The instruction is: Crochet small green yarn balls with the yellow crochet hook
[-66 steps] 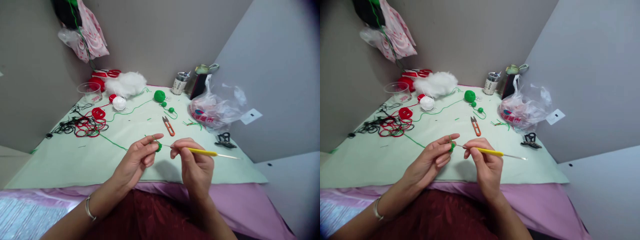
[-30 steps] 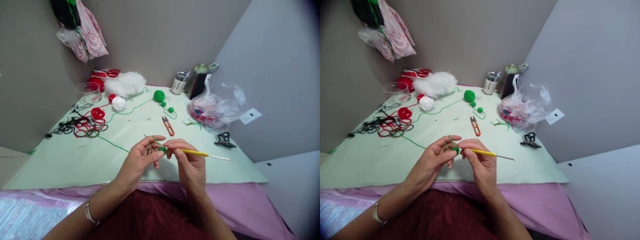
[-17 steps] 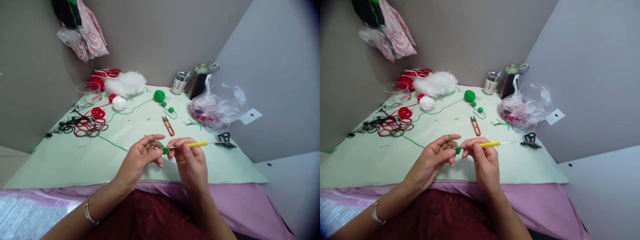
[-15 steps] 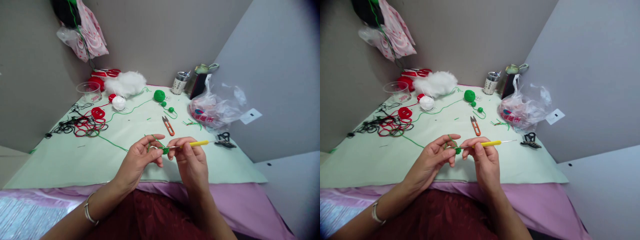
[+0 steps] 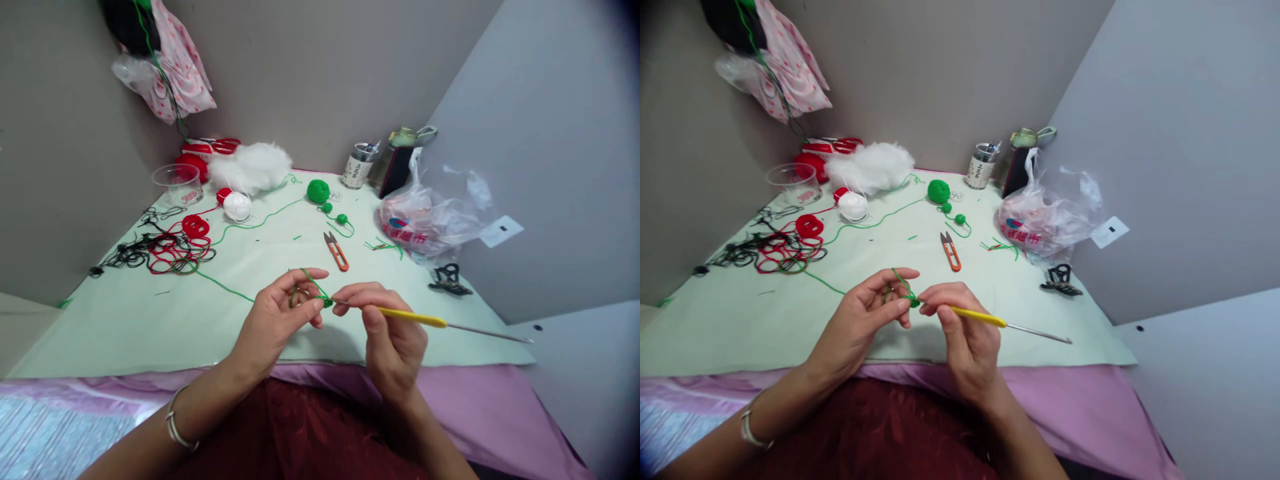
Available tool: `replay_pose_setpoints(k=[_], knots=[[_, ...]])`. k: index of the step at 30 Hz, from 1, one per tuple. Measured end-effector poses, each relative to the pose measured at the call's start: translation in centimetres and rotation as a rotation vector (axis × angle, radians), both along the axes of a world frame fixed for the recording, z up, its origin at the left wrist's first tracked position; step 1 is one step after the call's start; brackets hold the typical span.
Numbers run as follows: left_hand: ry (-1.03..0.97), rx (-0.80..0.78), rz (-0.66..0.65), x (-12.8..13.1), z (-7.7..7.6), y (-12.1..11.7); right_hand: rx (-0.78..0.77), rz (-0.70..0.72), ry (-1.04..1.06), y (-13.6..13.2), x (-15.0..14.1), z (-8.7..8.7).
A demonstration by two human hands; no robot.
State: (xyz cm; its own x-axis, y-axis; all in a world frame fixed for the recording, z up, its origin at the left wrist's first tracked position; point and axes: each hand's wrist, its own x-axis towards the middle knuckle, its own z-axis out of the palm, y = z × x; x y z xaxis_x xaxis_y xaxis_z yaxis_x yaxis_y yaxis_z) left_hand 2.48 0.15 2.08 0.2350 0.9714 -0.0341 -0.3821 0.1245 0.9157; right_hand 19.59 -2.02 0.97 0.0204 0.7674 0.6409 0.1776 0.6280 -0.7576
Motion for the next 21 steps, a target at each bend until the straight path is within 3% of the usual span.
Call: replay_pose_setpoints(k=[5,8,12,15,19,21], knots=[[0.065,0.043,0.053,-0.1,0.0,-0.1,0.102,-0.003,-0.207,0.1,0.0,0.0],[0.041,0.007,0.071,0.2,0.3,-0.4,0.246,-0.100,-0.388,0.2,-0.1,-0.9],[-0.167,-0.175,-0.091,0.2,0.3,-0.3,0.398,-0.247,-0.537,0.2,-0.5,-2.0],[-0.288,-0.282,-0.174,-0.2,0.4,0.2,0.262,-0.192,-0.312,0.4,-0.7,-1.5],[-0.262,-0.242,-0.111,-0.4,0.8,0.4,-0.026,0.002,0.169,0.9,-0.9,-0.3],[-0.218,-0.205,-0.109,-0.1,0.8,0.2,-0.069,0.059,0.199,1.1,-1.0,-0.2]])
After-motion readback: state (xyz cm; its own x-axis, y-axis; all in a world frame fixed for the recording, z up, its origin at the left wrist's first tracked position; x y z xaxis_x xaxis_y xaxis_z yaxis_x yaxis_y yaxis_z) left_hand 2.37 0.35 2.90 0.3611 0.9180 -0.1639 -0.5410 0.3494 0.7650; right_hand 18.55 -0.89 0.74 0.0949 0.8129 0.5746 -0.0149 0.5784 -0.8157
